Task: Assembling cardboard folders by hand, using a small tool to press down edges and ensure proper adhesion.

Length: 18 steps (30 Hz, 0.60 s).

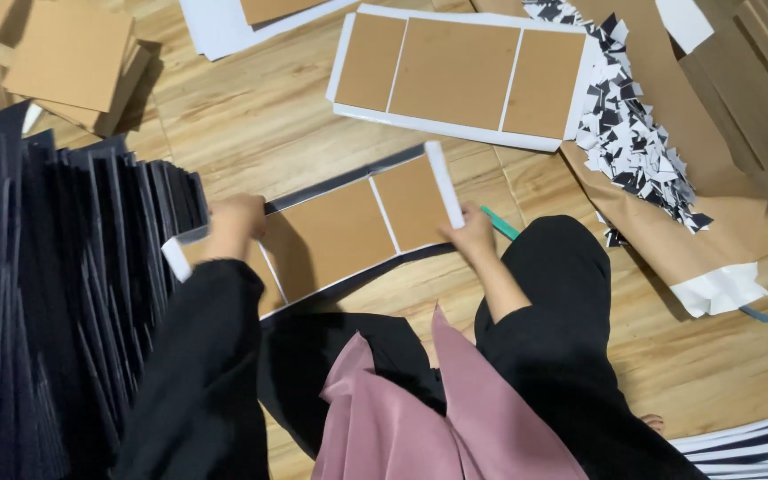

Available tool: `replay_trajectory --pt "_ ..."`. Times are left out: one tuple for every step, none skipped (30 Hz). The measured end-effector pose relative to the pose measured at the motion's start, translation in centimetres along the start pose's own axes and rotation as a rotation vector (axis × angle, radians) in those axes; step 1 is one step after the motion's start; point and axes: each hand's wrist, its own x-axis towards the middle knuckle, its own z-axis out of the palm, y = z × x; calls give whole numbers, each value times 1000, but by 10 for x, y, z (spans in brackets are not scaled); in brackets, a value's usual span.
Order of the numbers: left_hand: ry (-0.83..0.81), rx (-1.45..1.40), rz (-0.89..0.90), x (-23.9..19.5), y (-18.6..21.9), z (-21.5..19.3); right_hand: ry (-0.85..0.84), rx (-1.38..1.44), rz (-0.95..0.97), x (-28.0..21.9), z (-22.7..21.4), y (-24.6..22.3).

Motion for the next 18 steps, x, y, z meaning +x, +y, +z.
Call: replay_trajectory --pt "-8 1 7 -4 19 6 -1 -3 10 -2 2 -1" --pt "84 85 14 -8 37 13 -56 -130 -3 -4 3 -2" --pt "175 168 20 -12 54 20 -111 -256 -16 -5 6 -4" --pt "165 166 25 -27 81 2 -118 -261 -8 -3 7 -6" --pt "656 57 158 -42 107 -16 -111 -276 -74 -1 10 -8" --pt "1143 -66 284 -57 132 -32 -107 -291 -142 1 12 -9" --pt "1131 -71 282 -63 156 -36 -118 -297 -135 -3 8 -18" --pt "1271 -174 454 -68 180 -42 -149 -290 -118 -6 3 -27" --pt "1406 -282 627 -73 204 -48 -181 -283 -101 -9 -2 -37" --pt "1401 -287 625 -66 217 -50 -185 -287 -96 -9 -5 -39" --pt "1092 -67 715 -59 230 -53 -208 -225 -80 -9 -8 -41" --pt "770 142 789 -54 245 -54 -230 -164 -58 -11 -11 -42" --pt "763 134 794 -62 242 -74 -234 -169 -49 -7 -15 -49" --pt "559 133 776 -73 241 -90 -336 -26 -15 -7 -20 -54" --pt "355 135 756 -83 240 -107 -434 120 20 -7 -24 -58" --pt "343 134 766 -94 236 -116 -436 123 35 -9 -32 -62" --pt "276 47 677 -106 232 -125 -474 -35 -67 -11 -39 -67" --pt "217 -36 580 -114 226 -138 -508 -192 -179 -8 -47 -74"
